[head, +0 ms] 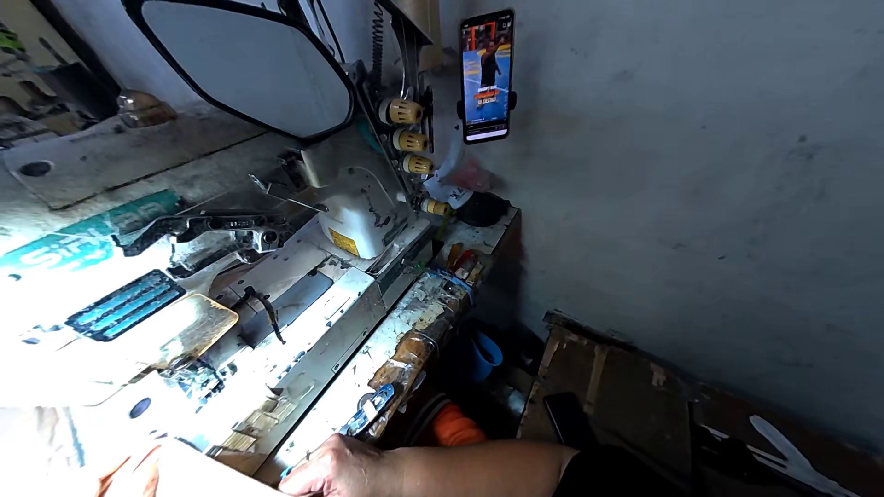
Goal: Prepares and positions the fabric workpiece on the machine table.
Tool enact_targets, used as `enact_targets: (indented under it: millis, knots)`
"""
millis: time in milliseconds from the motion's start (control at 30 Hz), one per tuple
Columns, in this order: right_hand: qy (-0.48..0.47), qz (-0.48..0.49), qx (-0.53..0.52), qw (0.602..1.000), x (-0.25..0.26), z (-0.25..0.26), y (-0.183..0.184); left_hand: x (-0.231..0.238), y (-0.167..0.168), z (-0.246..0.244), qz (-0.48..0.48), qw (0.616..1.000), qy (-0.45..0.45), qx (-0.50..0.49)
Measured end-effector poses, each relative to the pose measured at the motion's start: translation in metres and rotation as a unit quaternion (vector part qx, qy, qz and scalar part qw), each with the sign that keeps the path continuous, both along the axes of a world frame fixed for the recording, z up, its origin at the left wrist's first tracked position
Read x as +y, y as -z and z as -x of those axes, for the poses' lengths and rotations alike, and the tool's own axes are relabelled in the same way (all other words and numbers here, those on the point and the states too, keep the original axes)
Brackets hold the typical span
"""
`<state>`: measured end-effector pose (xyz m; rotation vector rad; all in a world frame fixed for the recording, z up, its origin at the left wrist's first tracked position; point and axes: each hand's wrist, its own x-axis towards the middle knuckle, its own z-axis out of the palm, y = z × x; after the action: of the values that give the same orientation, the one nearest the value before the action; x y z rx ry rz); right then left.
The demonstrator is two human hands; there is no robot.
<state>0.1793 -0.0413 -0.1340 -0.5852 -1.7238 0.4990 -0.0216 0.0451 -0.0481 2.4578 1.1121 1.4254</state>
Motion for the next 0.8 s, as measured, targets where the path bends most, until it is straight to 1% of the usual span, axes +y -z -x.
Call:
enact_targets:
  millis: [100,567,700,800]
  knots:
    - [0.002,-0.002,-0.001,1.0,0.0,0.0,0.0,0.002,0.002,0.001,-0.003,1.0,0.008,-0.009]
    - [0.001,-0.003,0.001,1.0,-0.001,0.0,0.0,0.001,0.0,0.0,-0.012,1.0,-0.008,0.0]
    - [0.0,-0.008,0.003,1.0,0.0,0.0,0.0,-0.003,-0.001,-0.005,-0.03,0.999,-0.003,-0.014]
    - [0.001,-0.008,-0.004,1.0,0.0,0.0,0.0,-0.007,-0.008,-0.008,-0.024,0.999,-0.012,0.018]
